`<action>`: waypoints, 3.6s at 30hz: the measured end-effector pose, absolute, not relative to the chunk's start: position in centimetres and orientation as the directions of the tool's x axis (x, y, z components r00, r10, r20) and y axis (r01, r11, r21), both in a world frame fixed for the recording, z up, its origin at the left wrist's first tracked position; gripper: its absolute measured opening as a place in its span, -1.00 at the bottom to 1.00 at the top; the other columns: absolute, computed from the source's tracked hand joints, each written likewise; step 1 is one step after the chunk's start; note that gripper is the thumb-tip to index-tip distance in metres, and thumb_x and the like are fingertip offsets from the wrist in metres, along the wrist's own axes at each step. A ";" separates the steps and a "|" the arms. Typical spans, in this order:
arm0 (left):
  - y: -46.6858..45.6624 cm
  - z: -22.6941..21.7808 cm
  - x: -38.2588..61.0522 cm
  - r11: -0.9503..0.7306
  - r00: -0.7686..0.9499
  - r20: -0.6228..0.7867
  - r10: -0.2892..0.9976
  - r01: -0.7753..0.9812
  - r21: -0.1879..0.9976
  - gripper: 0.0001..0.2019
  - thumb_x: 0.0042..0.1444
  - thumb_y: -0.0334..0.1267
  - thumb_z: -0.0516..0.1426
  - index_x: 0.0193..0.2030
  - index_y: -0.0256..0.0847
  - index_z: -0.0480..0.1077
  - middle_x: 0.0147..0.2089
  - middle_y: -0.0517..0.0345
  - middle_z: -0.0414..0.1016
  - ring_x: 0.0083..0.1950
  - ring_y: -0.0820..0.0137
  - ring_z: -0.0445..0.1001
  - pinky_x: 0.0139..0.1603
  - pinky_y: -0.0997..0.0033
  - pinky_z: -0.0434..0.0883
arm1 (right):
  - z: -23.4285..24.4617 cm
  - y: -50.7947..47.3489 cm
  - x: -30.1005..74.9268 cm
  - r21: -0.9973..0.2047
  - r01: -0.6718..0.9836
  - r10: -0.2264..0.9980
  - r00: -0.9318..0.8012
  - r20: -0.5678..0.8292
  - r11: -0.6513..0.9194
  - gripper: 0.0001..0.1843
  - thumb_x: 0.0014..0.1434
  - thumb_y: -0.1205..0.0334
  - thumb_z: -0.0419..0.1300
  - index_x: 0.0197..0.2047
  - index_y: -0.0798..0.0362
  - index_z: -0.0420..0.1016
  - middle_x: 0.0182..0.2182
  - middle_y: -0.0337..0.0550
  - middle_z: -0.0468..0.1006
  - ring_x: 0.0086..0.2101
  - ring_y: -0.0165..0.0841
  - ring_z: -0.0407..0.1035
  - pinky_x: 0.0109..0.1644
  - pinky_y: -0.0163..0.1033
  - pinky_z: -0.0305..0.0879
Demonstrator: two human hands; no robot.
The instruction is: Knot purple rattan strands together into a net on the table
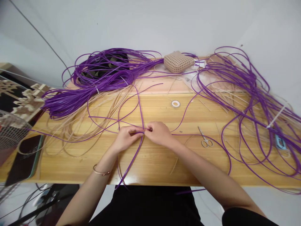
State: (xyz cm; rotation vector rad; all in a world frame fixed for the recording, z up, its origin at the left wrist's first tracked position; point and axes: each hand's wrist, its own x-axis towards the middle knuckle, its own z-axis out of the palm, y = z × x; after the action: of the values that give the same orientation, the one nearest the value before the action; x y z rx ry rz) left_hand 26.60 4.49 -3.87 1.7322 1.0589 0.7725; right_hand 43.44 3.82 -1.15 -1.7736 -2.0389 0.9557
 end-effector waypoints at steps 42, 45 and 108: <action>4.4 -4.6 26.6 -0.184 0.439 0.030 0.898 0.313 0.932 -0.89 -0.03 -0.42 0.20 -0.31 -0.29 0.50 -0.29 0.07 0.59 -0.28 0.40 0.54 -0.20 0.45 0.46 | -1.2 6.7 45.4 -0.832 0.533 0.702 -0.534 -0.472 -0.154 -0.76 -0.15 0.14 0.12 -0.49 0.18 0.41 -0.58 -0.31 0.31 -0.51 -0.52 0.11 -0.38 -0.36 -0.01; 4.4 -4.6 26.7 -0.158 0.420 0.017 0.907 0.302 0.940 -0.91 -0.05 -0.41 0.22 -0.33 -0.30 0.47 -0.30 0.07 0.58 -0.28 0.40 0.54 -0.20 0.44 0.47 | -1.1 6.7 45.3 -0.823 0.549 0.701 -0.528 -0.479 -0.148 -0.78 -0.15 0.16 0.10 -0.51 0.17 0.37 -0.63 -0.35 0.22 -0.55 -0.55 0.03 -0.43 -0.37 -0.08; 10.6 0.7 24.8 -0.560 0.545 0.128 0.829 0.805 0.198 -0.74 0.08 -0.50 -0.02 -0.29 -0.24 0.48 -0.27 0.02 0.53 -0.22 0.32 0.47 -0.18 0.40 0.35 | -0.5 10.6 46.8 -0.919 0.113 0.841 -0.374 -0.391 -0.377 -0.54 -0.16 -0.09 0.25 -0.40 0.16 0.34 -0.71 -0.44 0.09 -0.69 -0.63 -0.14 -0.59 -0.39 -0.34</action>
State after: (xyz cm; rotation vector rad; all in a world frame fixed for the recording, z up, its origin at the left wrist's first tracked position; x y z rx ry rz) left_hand 24.76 10.57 0.71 2.6582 1.4112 0.3145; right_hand 46.77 10.58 -0.53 -1.3175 -1.3130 1.8042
